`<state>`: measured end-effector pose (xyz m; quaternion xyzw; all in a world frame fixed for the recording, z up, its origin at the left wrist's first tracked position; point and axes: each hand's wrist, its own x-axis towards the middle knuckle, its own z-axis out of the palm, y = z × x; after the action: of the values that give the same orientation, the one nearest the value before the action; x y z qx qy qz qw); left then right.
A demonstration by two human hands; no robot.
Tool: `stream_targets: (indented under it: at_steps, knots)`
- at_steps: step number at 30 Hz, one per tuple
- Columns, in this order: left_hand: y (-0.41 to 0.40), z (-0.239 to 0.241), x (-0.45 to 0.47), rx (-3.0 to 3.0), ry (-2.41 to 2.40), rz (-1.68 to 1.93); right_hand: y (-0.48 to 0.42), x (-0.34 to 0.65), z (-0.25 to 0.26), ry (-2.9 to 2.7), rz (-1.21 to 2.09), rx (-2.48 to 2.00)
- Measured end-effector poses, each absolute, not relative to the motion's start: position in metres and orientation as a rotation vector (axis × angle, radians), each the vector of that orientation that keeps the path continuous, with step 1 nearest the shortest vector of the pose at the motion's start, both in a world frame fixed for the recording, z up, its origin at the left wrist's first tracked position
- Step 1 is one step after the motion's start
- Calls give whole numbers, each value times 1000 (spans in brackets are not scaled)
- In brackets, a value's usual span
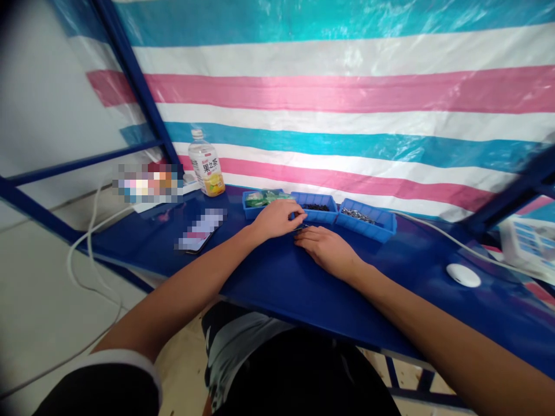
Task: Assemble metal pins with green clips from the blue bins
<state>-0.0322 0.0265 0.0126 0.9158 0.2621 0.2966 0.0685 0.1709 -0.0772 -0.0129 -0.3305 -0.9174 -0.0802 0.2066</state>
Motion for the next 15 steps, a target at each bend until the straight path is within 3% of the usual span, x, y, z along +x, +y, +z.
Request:
stream_targets:
  at_steps: [8,15]
  knots:
    - [22,15,-34,2849,621,829,-73,176,-7,-2467,-248,-847]
    - [15,15,-30,2566,696,822,-76,186,-2,-2022,-221,-1016]
